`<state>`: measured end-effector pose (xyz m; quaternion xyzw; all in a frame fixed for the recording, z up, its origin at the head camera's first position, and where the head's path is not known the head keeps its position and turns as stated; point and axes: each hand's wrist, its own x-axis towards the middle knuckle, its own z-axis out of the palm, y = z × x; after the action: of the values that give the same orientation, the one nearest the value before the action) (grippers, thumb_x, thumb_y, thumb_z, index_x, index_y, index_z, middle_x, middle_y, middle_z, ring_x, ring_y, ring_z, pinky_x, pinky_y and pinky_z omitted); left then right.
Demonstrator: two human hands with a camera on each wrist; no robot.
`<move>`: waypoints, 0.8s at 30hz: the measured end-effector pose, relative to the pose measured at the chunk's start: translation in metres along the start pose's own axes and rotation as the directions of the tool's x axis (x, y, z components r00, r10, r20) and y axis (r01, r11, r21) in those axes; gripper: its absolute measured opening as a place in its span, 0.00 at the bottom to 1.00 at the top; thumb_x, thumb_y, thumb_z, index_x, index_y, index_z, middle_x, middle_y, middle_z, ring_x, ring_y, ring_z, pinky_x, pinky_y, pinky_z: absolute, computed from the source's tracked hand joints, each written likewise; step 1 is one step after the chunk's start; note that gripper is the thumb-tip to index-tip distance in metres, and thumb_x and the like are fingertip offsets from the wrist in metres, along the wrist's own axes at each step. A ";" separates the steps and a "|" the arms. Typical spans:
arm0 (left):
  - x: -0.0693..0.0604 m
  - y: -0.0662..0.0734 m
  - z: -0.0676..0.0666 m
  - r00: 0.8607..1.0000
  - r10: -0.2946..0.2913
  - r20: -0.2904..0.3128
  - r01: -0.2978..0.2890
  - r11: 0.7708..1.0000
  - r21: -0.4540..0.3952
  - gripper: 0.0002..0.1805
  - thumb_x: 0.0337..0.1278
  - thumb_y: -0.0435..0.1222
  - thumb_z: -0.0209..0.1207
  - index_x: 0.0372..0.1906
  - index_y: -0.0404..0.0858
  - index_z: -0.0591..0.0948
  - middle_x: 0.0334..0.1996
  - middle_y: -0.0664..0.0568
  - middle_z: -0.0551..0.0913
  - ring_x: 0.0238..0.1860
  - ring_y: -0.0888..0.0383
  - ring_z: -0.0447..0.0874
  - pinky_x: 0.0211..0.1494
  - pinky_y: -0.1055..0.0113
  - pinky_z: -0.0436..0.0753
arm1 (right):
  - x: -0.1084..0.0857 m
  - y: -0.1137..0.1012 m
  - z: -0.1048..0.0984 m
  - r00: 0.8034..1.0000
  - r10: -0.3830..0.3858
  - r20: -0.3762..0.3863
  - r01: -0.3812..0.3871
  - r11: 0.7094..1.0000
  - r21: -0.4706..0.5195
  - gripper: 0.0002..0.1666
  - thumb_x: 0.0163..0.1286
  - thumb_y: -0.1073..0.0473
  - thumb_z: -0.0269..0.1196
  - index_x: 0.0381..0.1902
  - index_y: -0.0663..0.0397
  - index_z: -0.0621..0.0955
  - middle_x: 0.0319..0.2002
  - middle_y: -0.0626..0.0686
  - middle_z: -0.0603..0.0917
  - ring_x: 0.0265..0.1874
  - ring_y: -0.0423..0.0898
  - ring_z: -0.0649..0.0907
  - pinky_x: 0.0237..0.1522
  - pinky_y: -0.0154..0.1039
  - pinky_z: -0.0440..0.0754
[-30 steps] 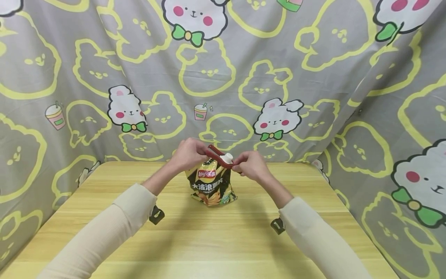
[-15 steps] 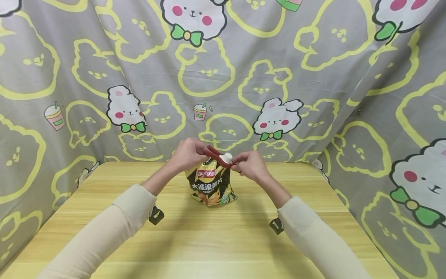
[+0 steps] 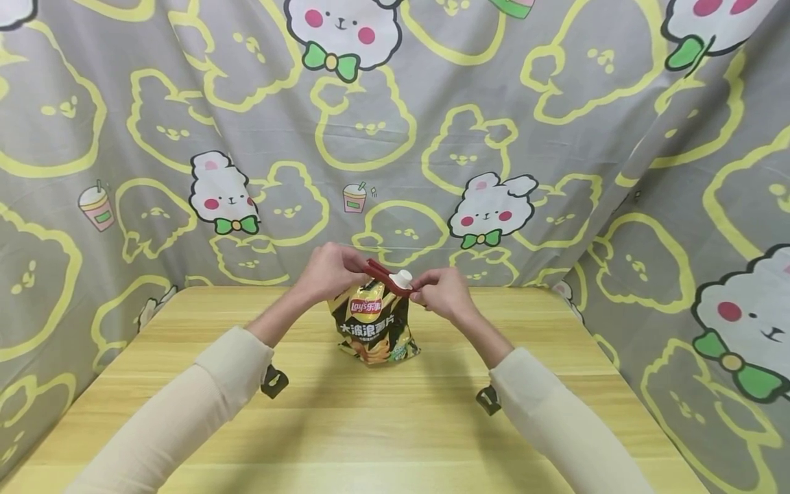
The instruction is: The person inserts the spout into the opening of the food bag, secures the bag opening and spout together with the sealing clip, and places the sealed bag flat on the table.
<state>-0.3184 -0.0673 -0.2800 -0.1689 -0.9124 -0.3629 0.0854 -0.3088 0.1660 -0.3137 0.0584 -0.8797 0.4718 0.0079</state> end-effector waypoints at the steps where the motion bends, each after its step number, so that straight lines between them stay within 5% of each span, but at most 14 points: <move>1: 0.000 0.001 -0.002 1.000 0.000 -0.008 0.000 1.000 -0.003 0.04 0.54 0.33 0.71 0.35 0.40 0.90 0.30 0.53 0.91 0.28 0.59 0.87 0.29 0.68 0.80 | 0.000 0.000 0.000 1.000 0.001 -0.003 -0.001 1.000 0.001 0.11 0.63 0.65 0.69 0.45 0.62 0.87 0.38 0.58 0.89 0.34 0.50 0.86 0.40 0.45 0.88; 6: 0.001 0.004 -0.008 0.999 0.013 -0.041 -0.013 1.000 -0.010 0.07 0.52 0.34 0.73 0.37 0.39 0.89 0.31 0.52 0.91 0.30 0.58 0.88 0.33 0.67 0.82 | 0.000 0.001 -0.002 1.000 0.003 -0.012 -0.003 1.000 0.003 0.11 0.63 0.66 0.69 0.44 0.62 0.87 0.38 0.58 0.89 0.33 0.49 0.86 0.40 0.45 0.88; 15: 0.003 0.005 -0.002 1.000 -0.003 0.019 0.003 1.000 -0.029 0.19 0.52 0.35 0.74 0.51 0.39 0.87 0.43 0.50 0.91 0.43 0.56 0.89 0.49 0.60 0.84 | -0.001 0.001 0.000 1.000 -0.008 -0.010 0.008 1.000 0.021 0.11 0.62 0.68 0.69 0.43 0.64 0.87 0.35 0.58 0.90 0.30 0.45 0.84 0.37 0.44 0.88; 24: 0.006 0.004 0.004 0.999 -0.007 0.046 0.009 0.999 -0.031 0.14 0.54 0.37 0.74 0.47 0.40 0.89 0.38 0.51 0.91 0.37 0.58 0.88 0.42 0.64 0.84 | -0.002 0.000 0.002 1.000 -0.011 -0.004 0.012 1.000 0.024 0.11 0.61 0.68 0.69 0.42 0.64 0.87 0.34 0.58 0.90 0.29 0.46 0.85 0.33 0.38 0.86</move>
<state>-0.3227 -0.0603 -0.2786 -0.1749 -0.9090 -0.3735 0.0606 -0.3069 0.1643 -0.3145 0.0626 -0.8736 0.4824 0.0118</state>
